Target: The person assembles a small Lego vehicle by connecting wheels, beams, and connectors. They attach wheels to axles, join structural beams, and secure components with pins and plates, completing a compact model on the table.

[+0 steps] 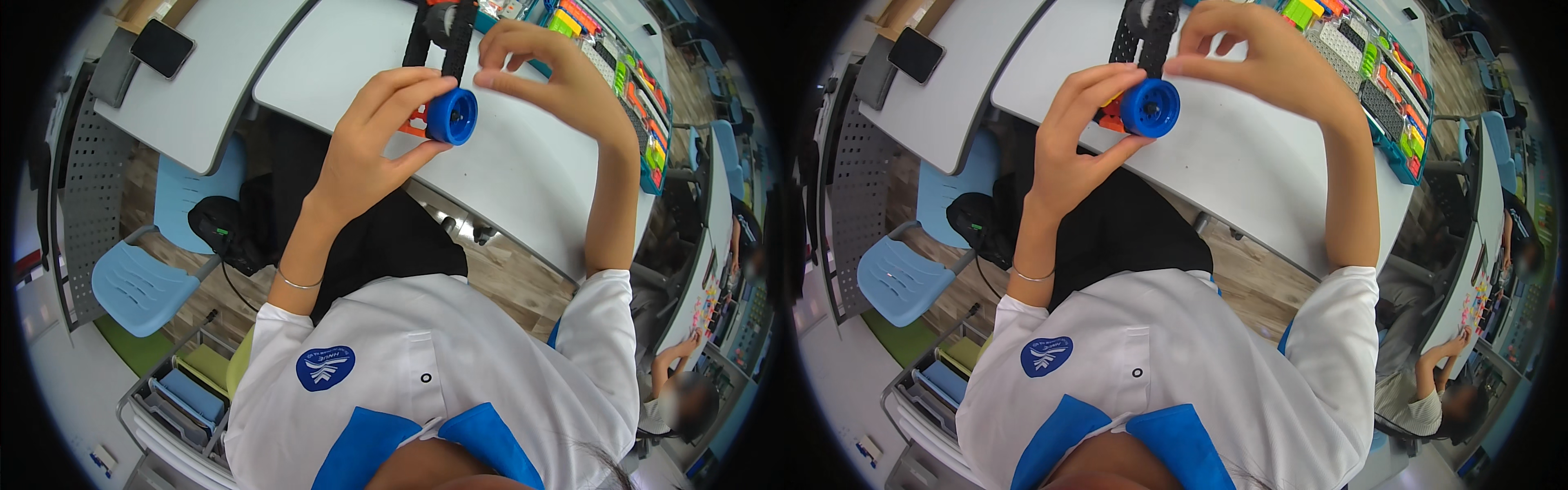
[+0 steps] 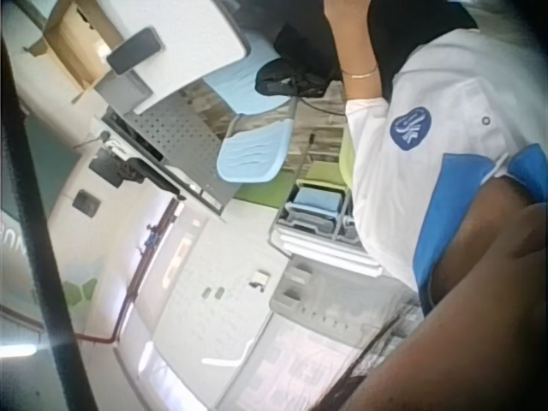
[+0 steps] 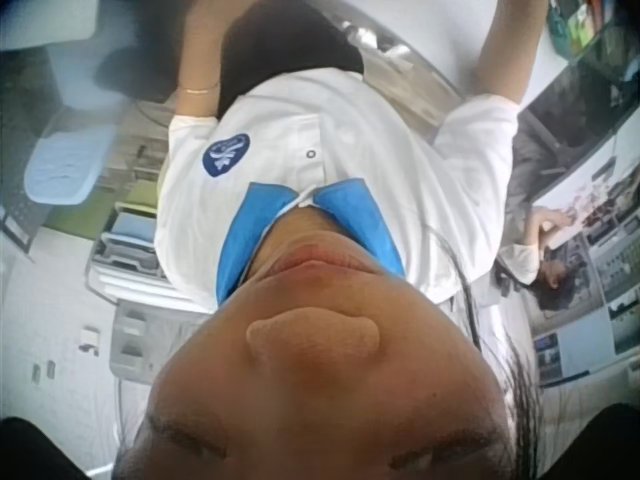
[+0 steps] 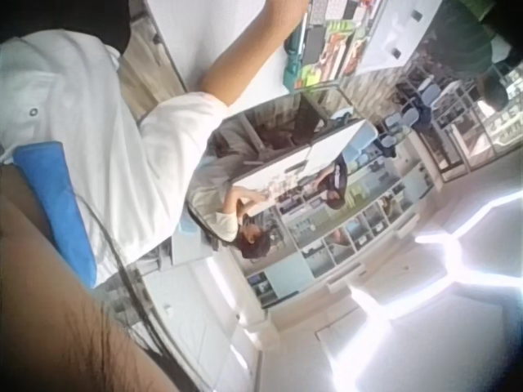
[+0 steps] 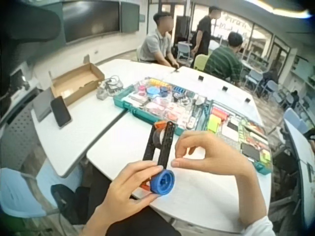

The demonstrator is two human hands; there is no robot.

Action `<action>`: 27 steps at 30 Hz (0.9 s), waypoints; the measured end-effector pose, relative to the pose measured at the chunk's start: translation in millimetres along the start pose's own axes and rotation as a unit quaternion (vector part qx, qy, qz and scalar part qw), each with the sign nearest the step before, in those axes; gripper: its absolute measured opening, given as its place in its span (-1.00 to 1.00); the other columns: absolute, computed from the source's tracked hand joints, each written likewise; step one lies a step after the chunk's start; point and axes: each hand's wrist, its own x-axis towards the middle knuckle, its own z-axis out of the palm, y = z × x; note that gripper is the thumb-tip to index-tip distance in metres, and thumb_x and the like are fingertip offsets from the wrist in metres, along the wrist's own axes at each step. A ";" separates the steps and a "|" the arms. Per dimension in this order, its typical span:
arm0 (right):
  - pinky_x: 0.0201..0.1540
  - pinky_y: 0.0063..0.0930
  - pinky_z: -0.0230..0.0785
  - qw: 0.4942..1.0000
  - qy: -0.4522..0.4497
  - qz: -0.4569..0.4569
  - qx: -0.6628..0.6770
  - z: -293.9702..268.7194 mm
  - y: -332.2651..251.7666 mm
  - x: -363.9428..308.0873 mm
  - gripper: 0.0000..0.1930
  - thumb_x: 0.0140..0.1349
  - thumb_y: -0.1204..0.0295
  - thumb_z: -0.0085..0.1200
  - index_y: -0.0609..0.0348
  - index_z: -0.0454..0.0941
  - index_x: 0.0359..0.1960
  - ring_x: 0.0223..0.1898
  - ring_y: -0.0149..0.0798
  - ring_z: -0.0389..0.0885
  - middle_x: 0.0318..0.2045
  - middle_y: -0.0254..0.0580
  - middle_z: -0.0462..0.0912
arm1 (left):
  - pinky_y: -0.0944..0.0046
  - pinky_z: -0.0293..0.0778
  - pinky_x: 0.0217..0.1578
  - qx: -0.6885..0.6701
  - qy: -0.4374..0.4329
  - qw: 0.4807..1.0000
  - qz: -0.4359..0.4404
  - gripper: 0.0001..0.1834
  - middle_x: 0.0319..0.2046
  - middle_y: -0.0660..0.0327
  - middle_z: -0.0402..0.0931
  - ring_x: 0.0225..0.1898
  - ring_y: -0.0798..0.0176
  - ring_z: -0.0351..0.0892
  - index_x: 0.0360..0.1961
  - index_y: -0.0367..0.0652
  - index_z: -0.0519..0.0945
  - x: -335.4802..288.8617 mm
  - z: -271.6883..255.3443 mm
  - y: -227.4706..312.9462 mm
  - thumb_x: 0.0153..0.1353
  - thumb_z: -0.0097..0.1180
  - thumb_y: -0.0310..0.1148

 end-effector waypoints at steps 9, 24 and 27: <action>0.12 -0.35 0.44 0.995 0.088 0.042 -0.008 27.1 33.0 6.5 -0.44 0.20 0.24 0.31 -0.04 0.45 0.24 0.15 -0.21 0.50 0.18 -0.26 0.48 | -0.05 0.24 0.39 0.104 -0.143 0.984 0.017 -0.45 0.12 0.31 0.56 0.25 0.06 0.37 0.05 0.02 0.65 -11.1 -13.8 -17.4 -0.06 0.40 -0.53; -0.08 -0.44 0.41 0.984 0.180 0.003 0.020 82.1 85.7 4.6 -0.41 0.12 0.11 0.40 -0.02 0.41 0.11 0.03 -0.22 0.53 0.05 -0.18 0.54 | -0.01 0.18 0.38 0.051 0.015 0.991 -0.120 -0.15 0.38 0.04 0.28 0.44 0.00 0.19 0.37 -0.10 0.35 -40.2 -29.3 -48.7 -0.01 0.43 -0.36; -0.11 -0.42 0.39 0.980 0.181 -0.003 0.081 93.4 86.9 5.8 -0.40 0.09 0.10 0.42 0.03 0.41 0.07 -0.04 -0.24 0.52 -0.08 -0.20 0.53 | -0.04 0.19 0.37 0.015 0.044 0.986 -0.159 0.01 0.38 -0.06 0.25 0.42 -0.02 0.21 0.45 -0.14 0.18 -40.6 -22.1 -45.8 -0.02 0.47 -0.30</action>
